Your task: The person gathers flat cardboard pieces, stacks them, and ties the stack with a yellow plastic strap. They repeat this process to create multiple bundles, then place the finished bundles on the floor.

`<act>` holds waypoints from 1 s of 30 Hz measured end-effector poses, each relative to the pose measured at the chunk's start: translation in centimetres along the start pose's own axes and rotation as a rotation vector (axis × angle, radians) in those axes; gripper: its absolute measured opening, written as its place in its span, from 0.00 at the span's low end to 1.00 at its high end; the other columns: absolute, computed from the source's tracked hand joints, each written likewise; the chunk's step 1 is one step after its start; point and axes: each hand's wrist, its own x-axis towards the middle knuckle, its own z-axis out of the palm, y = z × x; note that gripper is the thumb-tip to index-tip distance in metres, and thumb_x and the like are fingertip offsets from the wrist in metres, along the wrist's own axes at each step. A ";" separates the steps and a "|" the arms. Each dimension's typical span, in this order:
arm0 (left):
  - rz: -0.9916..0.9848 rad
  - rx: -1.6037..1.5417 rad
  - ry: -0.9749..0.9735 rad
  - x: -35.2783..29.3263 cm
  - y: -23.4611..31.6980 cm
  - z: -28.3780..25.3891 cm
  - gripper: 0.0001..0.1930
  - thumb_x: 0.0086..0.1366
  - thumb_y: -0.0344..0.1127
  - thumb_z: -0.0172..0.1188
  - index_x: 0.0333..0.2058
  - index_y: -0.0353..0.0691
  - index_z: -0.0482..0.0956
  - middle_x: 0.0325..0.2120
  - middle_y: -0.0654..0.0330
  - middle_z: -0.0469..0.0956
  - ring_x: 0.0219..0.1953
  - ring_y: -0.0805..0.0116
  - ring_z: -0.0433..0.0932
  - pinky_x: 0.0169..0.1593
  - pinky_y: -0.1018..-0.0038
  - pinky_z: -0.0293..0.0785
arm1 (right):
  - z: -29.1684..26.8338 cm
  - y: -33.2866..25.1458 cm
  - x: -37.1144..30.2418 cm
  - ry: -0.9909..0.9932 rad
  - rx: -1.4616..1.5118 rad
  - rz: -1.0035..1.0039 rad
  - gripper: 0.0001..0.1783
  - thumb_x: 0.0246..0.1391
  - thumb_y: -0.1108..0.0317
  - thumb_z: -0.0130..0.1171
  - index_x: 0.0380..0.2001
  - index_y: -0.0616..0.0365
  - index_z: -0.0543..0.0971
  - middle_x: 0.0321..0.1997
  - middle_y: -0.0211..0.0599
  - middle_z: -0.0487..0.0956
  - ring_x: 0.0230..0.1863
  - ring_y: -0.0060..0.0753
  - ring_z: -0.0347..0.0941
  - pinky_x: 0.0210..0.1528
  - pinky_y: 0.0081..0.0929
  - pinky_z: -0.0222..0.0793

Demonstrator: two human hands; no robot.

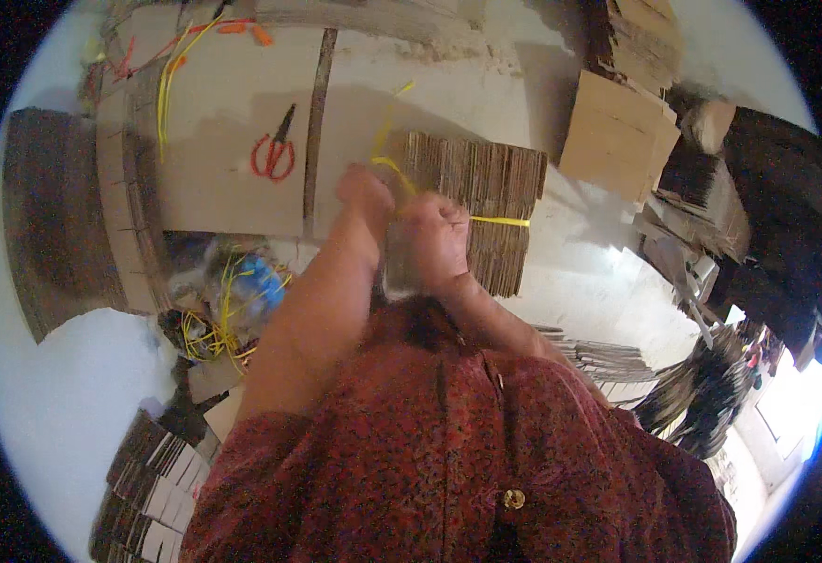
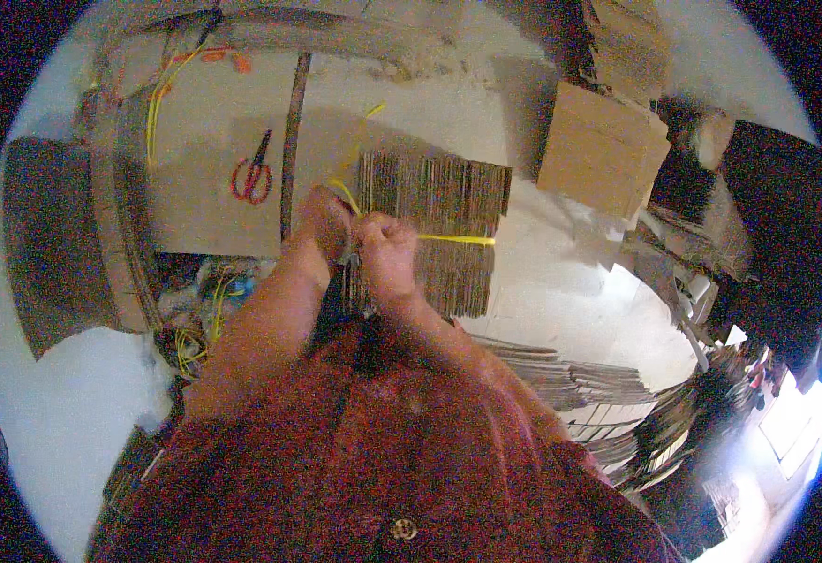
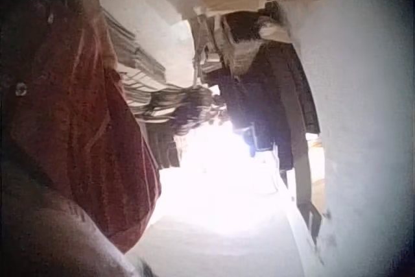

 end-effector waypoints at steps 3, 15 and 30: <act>-0.018 -0.308 0.053 -1.0 -0.2 0.5 0.13 0.60 0.41 0.46 0.31 0.35 0.72 0.26 0.57 0.72 0.28 0.64 0.70 0.30 0.68 0.69 | 1.3 1.0 0.9 -0.104 -0.047 0.149 0.10 0.48 0.70 0.52 0.16 0.61 0.72 0.17 0.22 0.69 0.20 0.16 0.60 0.21 0.21 0.57; -0.484 -1.095 0.228 1.8 1.1 2.8 0.15 0.61 0.42 0.44 0.33 0.35 0.73 0.27 0.57 0.71 0.28 0.65 0.69 0.29 0.67 0.67 | -0.1 1.4 1.8 -0.012 0.004 -0.181 0.08 0.44 0.72 0.46 0.14 0.50 0.67 0.16 0.22 0.59 0.18 0.23 0.58 0.21 0.26 0.58; 0.705 -0.066 -0.018 -6.4 2.2 -4.5 0.10 0.61 0.39 0.48 0.30 0.38 0.71 0.27 0.49 0.75 0.28 0.45 0.73 0.30 0.59 0.69 | -0.4 -3.1 7.6 -0.020 -0.261 -0.017 0.08 0.46 0.70 0.49 0.19 0.63 0.70 0.13 0.31 0.64 0.20 0.25 0.63 0.29 0.22 0.61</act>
